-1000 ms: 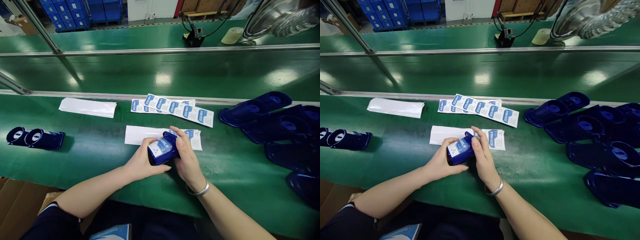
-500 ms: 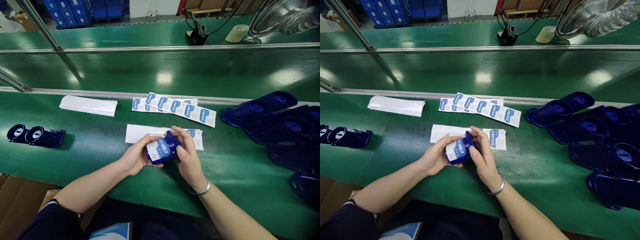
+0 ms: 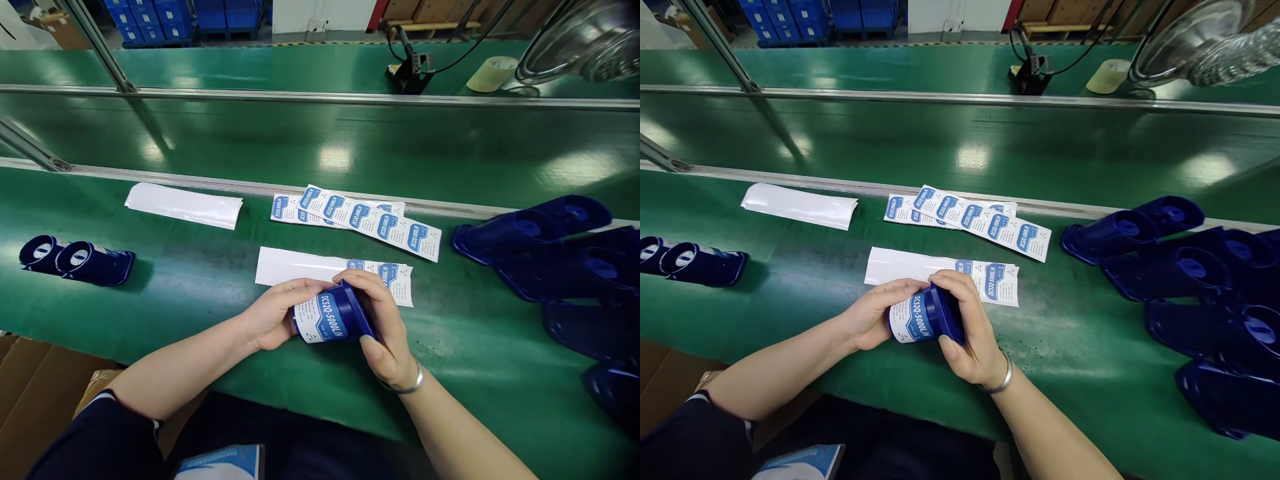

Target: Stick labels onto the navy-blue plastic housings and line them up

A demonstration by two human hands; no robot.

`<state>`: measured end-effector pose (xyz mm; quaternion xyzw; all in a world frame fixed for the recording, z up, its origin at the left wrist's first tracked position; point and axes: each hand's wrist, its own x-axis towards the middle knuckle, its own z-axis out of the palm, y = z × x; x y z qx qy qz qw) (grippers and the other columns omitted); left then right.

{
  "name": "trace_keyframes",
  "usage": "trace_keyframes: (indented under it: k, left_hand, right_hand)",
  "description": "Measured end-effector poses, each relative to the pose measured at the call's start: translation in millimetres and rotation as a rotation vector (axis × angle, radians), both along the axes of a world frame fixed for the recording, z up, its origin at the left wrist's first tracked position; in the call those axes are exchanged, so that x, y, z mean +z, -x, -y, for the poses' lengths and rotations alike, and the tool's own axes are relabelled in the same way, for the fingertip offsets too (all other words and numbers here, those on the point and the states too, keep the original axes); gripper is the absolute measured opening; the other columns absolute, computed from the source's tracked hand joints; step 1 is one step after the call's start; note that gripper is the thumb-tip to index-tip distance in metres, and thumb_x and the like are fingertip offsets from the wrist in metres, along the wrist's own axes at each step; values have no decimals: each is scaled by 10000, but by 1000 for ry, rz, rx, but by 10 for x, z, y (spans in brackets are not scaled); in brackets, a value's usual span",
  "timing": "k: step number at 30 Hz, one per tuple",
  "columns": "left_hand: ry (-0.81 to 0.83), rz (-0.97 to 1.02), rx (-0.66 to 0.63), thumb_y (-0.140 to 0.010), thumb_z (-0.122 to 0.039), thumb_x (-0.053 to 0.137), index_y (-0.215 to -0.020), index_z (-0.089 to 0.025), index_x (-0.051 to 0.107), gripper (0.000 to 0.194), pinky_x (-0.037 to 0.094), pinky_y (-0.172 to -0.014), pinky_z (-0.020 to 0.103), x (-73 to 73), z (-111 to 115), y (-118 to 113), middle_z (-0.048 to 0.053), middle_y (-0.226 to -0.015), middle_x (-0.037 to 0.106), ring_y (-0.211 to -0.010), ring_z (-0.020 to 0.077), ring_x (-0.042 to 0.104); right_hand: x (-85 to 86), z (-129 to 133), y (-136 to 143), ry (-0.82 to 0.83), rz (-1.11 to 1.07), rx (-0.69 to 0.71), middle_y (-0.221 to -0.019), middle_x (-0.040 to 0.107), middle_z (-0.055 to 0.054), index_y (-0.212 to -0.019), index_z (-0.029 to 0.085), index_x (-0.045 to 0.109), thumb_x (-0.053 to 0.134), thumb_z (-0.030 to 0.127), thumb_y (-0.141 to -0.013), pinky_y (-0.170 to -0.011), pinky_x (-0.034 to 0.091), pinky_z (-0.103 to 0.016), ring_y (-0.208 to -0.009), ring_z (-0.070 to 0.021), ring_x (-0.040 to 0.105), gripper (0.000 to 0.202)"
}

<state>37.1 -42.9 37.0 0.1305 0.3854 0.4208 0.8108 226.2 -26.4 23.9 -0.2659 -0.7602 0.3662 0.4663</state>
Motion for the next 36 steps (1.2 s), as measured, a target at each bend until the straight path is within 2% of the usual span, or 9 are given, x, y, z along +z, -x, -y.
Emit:
trace_keyframes:
  k: [9,13,17,20,22,24,28,31,36]
  left_hand:
    - [-106,-106,17,-785,-404,845,-1052,-170,780,361,511,-862,322,99,34,-28,88,-1065,742,-940,198,673]
    - [-244,-189,14,-734,-360,885,-1090,-187,748,419,525,-904,357,134,61,-30,84,-1154,709,-1046,234,652]
    - [-404,-455,-106,-714,-363,890,-1310,-238,635,660,543,-894,408,107,109,-22,95,-1253,661,-1057,272,653]
    - [-604,-699,-82,-681,-345,909,-1334,-245,627,718,457,-1057,428,82,128,-16,101,-1325,635,-1213,309,596]
    - [-678,-746,-51,-657,-332,922,-1309,-246,650,712,411,-1107,425,82,119,-10,99,-1333,632,-1256,319,572]
    - [-637,-661,-51,-656,-333,924,-1286,-245,668,685,414,-1099,418,91,92,-2,93,-1312,647,-1243,312,581]
    - [-323,-259,-17,-786,-424,832,-1115,-207,753,402,483,-978,375,85,10,5,80,-1190,712,-1124,262,637]
    - [-169,-119,10,-782,-427,839,-976,-180,785,319,502,-887,341,50,-23,-7,72,-1053,744,-978,216,666]
    - [-287,-197,16,-804,-400,828,-1028,-208,760,303,491,-947,346,46,23,-21,49,-1112,731,-1055,207,652]
  right_hand:
    - [-32,-16,12,-19,-6,-55,-1294,568,-107,-1455,326,481,411,552,-1002,-1055,430,-618,-1219,-367,532,511]
    - [-79,8,13,17,-19,-101,-1332,561,-94,-1468,335,475,413,534,-1008,-1106,395,-604,-1263,-359,512,505]
    - [-124,35,17,109,-17,-143,-1386,528,-93,-1478,328,471,408,523,-1019,-1143,359,-596,-1315,-355,479,502]
    - [-126,38,23,135,-26,-146,-1374,534,-93,-1468,327,473,416,508,-1020,-1143,356,-600,-1313,-352,481,487]
    - [-114,32,29,119,-31,-150,-1356,543,-93,-1455,328,481,417,489,-1020,-1138,363,-601,-1302,-349,489,469]
    - [-96,27,36,83,-22,-152,-1353,546,-94,-1455,328,480,413,475,-1019,-1134,370,-604,-1298,-349,491,465]
    - [-67,31,53,-26,37,-93,-1352,532,-111,-1482,318,448,441,452,-996,-1101,396,-626,-1279,-367,495,504]
    - [-65,33,64,-96,56,-50,-1334,523,-129,-1486,299,442,457,430,-980,-1050,431,-639,-1233,-373,516,523]
    - [-96,23,72,-128,11,-53,-1323,532,-137,-1489,249,454,435,408,-1003,-1027,454,-615,-1218,-354,517,512]
